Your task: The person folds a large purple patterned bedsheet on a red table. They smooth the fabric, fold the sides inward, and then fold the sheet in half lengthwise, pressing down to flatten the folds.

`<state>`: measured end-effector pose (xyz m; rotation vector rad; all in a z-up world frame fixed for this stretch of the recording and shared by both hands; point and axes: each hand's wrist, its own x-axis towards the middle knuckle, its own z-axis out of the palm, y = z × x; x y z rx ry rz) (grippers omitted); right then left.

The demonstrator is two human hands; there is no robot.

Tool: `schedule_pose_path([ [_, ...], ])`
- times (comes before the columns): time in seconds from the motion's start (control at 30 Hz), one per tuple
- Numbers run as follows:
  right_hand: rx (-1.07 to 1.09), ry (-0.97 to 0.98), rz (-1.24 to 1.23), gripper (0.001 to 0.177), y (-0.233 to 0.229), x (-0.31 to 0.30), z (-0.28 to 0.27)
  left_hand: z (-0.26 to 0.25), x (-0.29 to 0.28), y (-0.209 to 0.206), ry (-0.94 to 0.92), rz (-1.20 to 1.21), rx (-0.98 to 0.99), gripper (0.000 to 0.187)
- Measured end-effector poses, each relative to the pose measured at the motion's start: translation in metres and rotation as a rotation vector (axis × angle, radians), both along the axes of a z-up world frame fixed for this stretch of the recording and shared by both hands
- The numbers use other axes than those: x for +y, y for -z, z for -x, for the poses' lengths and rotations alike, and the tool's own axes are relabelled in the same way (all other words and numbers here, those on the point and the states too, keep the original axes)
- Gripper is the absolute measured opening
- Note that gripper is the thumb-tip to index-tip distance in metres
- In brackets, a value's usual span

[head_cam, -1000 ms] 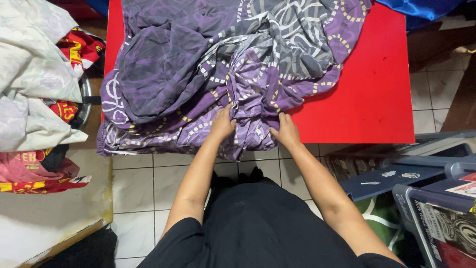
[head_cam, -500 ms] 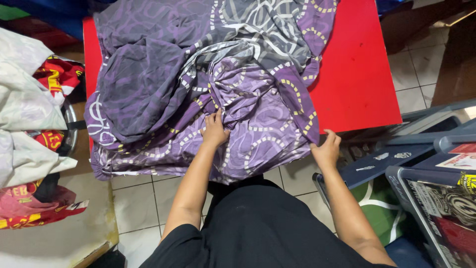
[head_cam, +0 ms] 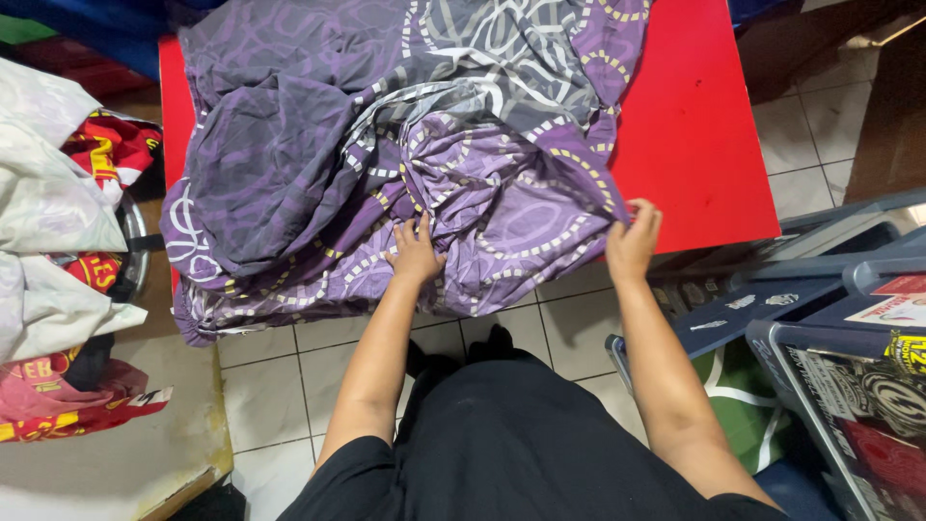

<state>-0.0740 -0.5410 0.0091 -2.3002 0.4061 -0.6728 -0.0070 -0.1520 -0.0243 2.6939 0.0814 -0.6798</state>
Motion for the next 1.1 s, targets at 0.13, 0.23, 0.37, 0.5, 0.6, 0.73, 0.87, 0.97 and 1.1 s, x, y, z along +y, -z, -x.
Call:
schedule_pose_path([
  [0.13,-0.188,0.144,-0.1,0.042,-0.012,-0.028,0.049,0.0,-0.002,0.002,-0.001,-0.012,0.01,0.106],
  [0.23,-0.094,0.068,-0.038,0.044,-0.022,-0.03,0.07,0.0,-0.003,0.002,-0.002,-0.013,0.011,0.106],
  [0.37,-0.055,-0.064,-0.054,0.033,-0.026,-0.036,0.08,0.001,-0.003,0.0,-0.007,0.001,0.01,0.107],
  [0.5,-0.568,0.017,-0.661,0.024,-0.024,-0.061,0.096,-0.002,-0.002,0.0,-0.007,-0.026,0.027,0.105],
  [0.6,-0.132,-0.142,-0.549,0.022,-0.023,-0.09,0.123,-0.001,-0.003,0.005,-0.003,-0.043,0.011,0.106],
  [0.73,0.648,-0.507,-0.232,0.018,-0.001,-0.105,0.135,0.01,-0.012,0.003,0.05,-0.112,-0.1,0.108],
  [0.87,0.368,-0.594,-0.531,0.017,0.014,-0.123,0.14,0.02,-0.034,-0.027,0.203,-0.21,-0.281,0.091],
  [0.97,0.727,-0.61,-0.691,0.019,0.018,-0.123,0.138,0.022,-0.05,-0.067,0.265,-0.07,-0.05,0.034],
  [1.1,1.436,-0.755,-0.059,0.039,0.026,-0.098,0.127,0.017,-0.084,-0.109,0.344,0.284,-0.48,0.02],
])
